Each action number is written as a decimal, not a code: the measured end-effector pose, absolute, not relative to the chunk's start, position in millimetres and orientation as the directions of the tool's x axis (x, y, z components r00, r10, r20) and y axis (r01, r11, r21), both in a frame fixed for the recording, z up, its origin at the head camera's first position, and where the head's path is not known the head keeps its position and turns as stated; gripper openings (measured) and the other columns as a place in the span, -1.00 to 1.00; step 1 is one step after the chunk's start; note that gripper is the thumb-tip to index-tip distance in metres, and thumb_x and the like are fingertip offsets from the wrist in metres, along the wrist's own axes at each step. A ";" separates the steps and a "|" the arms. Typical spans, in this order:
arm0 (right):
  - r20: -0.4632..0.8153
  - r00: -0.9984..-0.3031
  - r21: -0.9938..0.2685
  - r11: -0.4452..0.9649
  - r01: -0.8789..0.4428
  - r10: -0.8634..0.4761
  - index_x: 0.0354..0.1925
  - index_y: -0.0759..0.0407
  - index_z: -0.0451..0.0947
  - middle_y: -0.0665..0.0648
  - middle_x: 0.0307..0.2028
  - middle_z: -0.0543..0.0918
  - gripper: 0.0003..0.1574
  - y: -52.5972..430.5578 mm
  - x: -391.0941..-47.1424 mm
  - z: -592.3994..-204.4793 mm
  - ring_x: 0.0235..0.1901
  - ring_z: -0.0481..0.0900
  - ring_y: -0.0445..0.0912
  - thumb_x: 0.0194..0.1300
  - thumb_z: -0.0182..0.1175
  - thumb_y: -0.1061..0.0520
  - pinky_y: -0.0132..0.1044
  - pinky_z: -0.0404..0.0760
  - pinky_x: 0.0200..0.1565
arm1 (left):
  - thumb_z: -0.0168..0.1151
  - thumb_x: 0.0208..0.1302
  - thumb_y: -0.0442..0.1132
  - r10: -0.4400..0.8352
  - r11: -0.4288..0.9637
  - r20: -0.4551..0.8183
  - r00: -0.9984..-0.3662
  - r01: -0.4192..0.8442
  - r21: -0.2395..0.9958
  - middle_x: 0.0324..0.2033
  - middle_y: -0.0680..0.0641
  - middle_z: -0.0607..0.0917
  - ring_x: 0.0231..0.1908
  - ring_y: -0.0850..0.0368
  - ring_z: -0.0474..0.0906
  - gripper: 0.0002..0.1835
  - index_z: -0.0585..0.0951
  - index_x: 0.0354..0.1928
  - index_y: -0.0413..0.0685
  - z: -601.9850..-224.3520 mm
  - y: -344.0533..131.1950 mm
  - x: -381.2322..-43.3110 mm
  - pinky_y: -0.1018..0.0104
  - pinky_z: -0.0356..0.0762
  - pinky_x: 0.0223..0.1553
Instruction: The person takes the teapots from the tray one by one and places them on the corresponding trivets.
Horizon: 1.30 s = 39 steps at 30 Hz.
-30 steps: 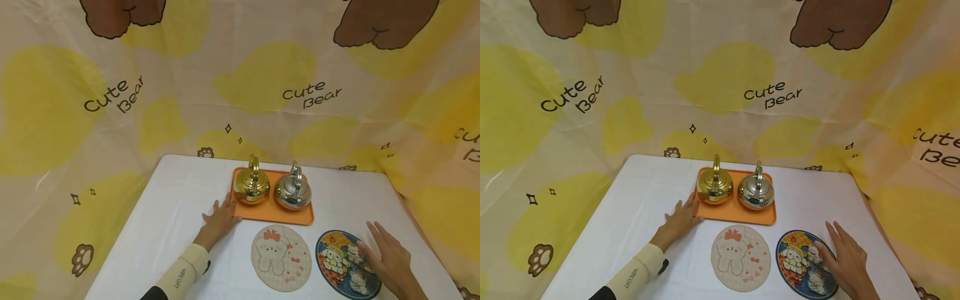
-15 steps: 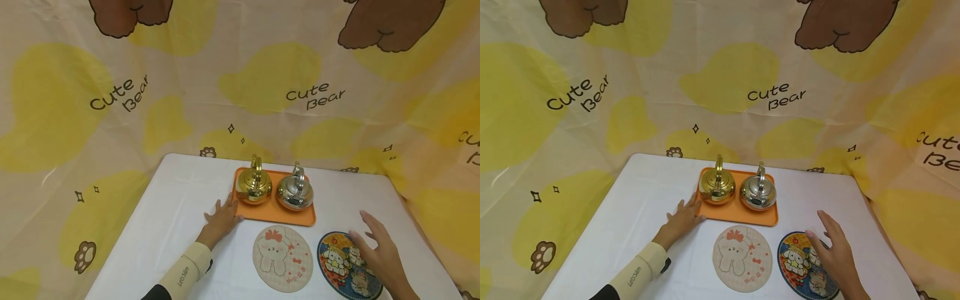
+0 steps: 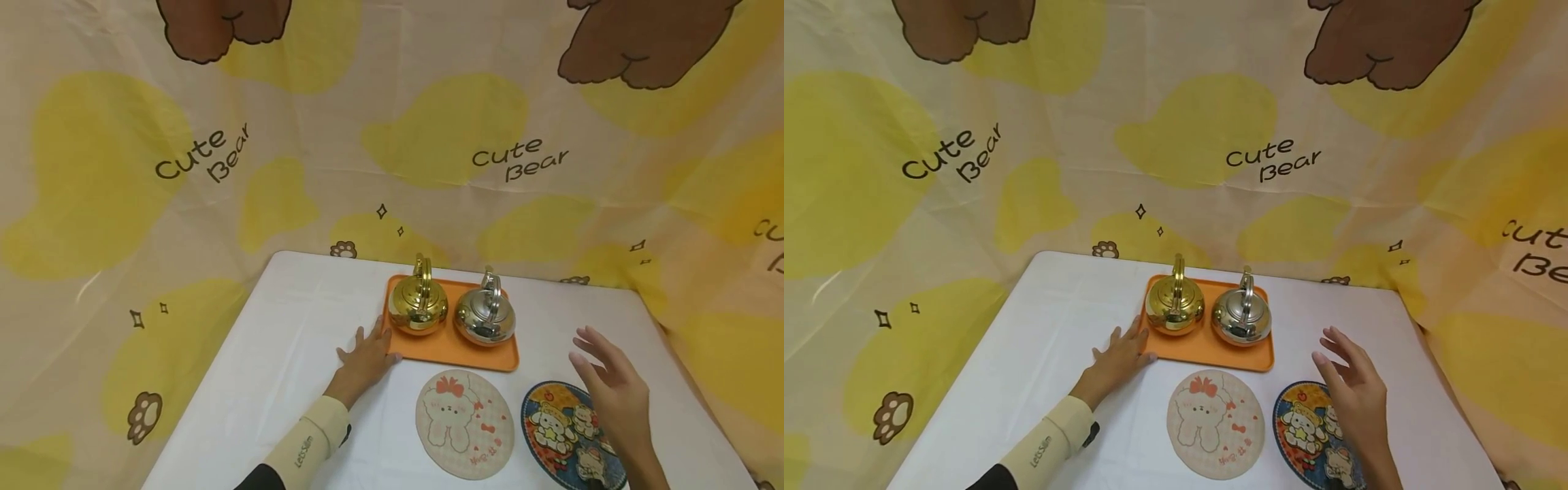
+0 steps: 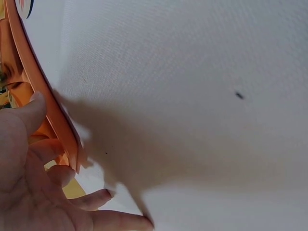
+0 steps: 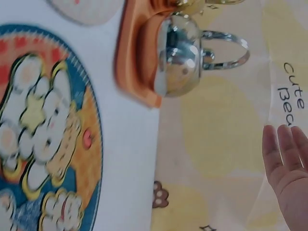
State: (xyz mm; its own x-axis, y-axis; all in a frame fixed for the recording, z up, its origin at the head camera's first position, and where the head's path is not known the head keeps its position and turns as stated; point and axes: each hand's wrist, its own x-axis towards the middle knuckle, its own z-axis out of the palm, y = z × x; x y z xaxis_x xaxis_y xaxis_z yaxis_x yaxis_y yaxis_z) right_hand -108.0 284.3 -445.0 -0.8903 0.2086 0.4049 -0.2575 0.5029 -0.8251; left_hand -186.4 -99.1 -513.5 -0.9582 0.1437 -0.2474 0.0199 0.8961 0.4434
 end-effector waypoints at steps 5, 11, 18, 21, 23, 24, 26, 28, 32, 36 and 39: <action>0.422 -0.886 -0.844 0.440 -0.306 0.194 0.46 0.20 0.50 -0.04 0.27 0.67 -0.30 272.1 -116.3 -441.3 0.19 0.64 -0.37 0.41 0.29 0.45 -0.64 0.56 0.09 | 0.18 0.58 0.13 0.143 0.902 -0.240 -0.960 0.027 0.431 0.70 -0.08 0.04 0.61 -0.48 -0.03 -0.28 0.35 0.60 -0.06 -513.2 -99.2 -187.3 -0.83 0.00 0.25; 0.435 -0.887 -0.847 0.403 -0.346 0.154 0.46 0.22 0.49 0.03 0.30 0.66 -0.31 258.1 -125.2 -436.9 0.18 0.66 -0.33 0.42 0.27 0.46 -0.62 0.58 0.09 | 0.19 0.58 0.12 0.145 0.901 -0.227 -0.963 0.033 0.432 0.70 -0.09 0.05 0.61 -0.49 -0.01 -0.28 0.36 0.60 -0.07 -511.8 -100.3 -187.0 -0.84 0.02 0.23; 0.433 -0.894 -0.851 0.380 -0.363 0.117 0.46 0.18 0.50 0.05 0.29 0.67 -0.34 244.4 -133.2 -434.4 0.19 0.67 -0.31 0.46 0.24 0.44 -0.58 0.59 0.11 | 0.19 0.57 0.13 0.140 0.900 -0.233 -0.962 0.026 0.435 0.71 -0.07 0.03 0.61 -0.48 -0.03 -0.27 0.35 0.61 -0.05 -512.8 -100.8 -187.5 -0.84 0.00 0.24; 0.422 -0.901 -0.855 0.372 -0.361 0.096 0.47 0.17 0.48 0.08 0.31 0.65 -0.33 239.8 -136.3 -437.0 0.21 0.66 -0.29 0.47 0.25 0.42 -0.57 0.59 0.12 | 0.18 0.57 0.14 0.134 0.903 -0.243 -0.961 0.017 0.430 0.71 -0.05 0.01 0.62 -0.47 -0.04 -0.27 0.34 0.62 -0.03 -514.8 -100.9 -186.9 -0.83 0.00 0.25; 0.412 -0.907 -0.861 0.364 -0.356 0.086 0.48 0.17 0.46 0.10 0.32 0.64 -0.33 236.3 -138.0 -439.1 0.22 0.65 -0.27 0.48 0.25 0.41 -0.56 0.59 0.14 | 0.18 0.57 0.15 0.131 0.904 -0.246 -0.960 0.015 0.426 0.71 -0.05 0.02 0.62 -0.47 -0.03 -0.27 0.35 0.61 -0.03 -516.0 -101.1 -186.2 -0.84 0.00 0.24; 0.402 -0.912 -0.867 0.355 -0.348 0.086 0.49 0.16 0.46 0.11 0.33 0.64 -0.33 234.2 -138.5 -439.7 0.23 0.65 -0.27 0.48 0.25 0.40 -0.56 0.58 0.15 | 0.18 0.58 0.14 0.131 0.904 -0.249 -0.960 0.012 0.426 0.71 -0.05 0.01 0.62 -0.46 -0.04 -0.27 0.34 0.61 -0.02 -516.2 -101.0 -185.7 -0.83 -0.01 0.25; 0.388 -0.917 -0.876 0.344 -0.338 0.088 0.48 0.13 0.47 0.10 0.33 0.63 -0.34 230.3 -139.8 -440.9 0.23 0.64 -0.26 0.49 0.26 0.38 -0.56 0.58 0.15 | 0.18 0.58 0.13 0.131 0.905 -0.252 -0.959 0.012 0.424 0.71 -0.06 0.02 0.62 -0.47 -0.04 -0.28 0.35 0.61 -0.03 -515.5 -100.4 -185.2 -0.83 0.00 0.25; 0.379 -0.921 -0.884 0.331 -0.330 0.093 0.48 0.13 0.47 0.10 0.33 0.63 -0.34 226.9 -140.9 -441.6 0.24 0.64 -0.25 0.49 0.26 0.36 -0.56 0.58 0.15 | 0.18 0.57 0.15 0.133 0.910 -0.240 -0.962 0.023 0.413 0.71 -0.06 0.03 0.61 -0.49 -0.01 -0.28 0.35 0.61 -0.02 -521.1 -100.2 -187.6 -0.85 0.02 0.22; 0.373 -0.924 -0.889 0.319 -0.330 0.084 0.49 0.14 0.46 0.11 0.34 0.62 -0.34 221.3 -143.2 -443.5 0.26 0.63 -0.20 0.51 0.25 0.35 -0.56 0.57 0.17 | 0.19 0.57 0.14 0.132 0.907 -0.241 -0.962 0.019 0.420 0.71 -0.06 0.04 0.61 -0.48 -0.02 -0.29 0.36 0.60 -0.01 -520.4 -98.8 -188.0 -0.84 0.01 0.23; 0.361 -0.929 -0.899 0.296 -0.323 0.080 0.50 0.15 0.45 0.12 0.34 0.61 -0.34 215.1 -144.8 -446.3 0.28 0.62 -0.17 0.51 0.25 0.34 -0.57 0.54 0.20 | 0.18 0.58 0.14 0.128 0.904 -0.254 -0.959 0.008 0.427 0.71 -0.04 0.03 0.63 -0.44 -0.05 -0.29 0.35 0.61 0.00 -514.8 -97.7 -186.1 -0.81 -0.02 0.27; 0.359 -0.929 -0.907 0.266 -0.326 0.087 0.48 0.17 0.47 0.07 0.31 0.64 -0.35 210.5 -146.6 -448.1 0.28 0.62 -0.15 0.49 0.26 0.36 -0.55 0.55 0.21 | 0.17 0.57 0.16 0.130 0.908 -0.254 -0.958 0.012 0.419 0.71 -0.03 0.02 0.63 -0.43 -0.05 -0.28 0.35 0.61 0.01 -515.4 -97.3 -186.3 -0.81 0.00 0.27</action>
State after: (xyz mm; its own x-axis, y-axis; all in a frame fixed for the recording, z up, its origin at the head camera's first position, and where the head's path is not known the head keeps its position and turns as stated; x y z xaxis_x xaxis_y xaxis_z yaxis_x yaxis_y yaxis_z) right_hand -146.6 210.5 -448.1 -0.9293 0.0866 0.3591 -0.3257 0.2664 -0.9072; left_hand -186.3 -97.3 -515.4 -0.9584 0.1299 -0.2540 0.0121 0.9080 0.4189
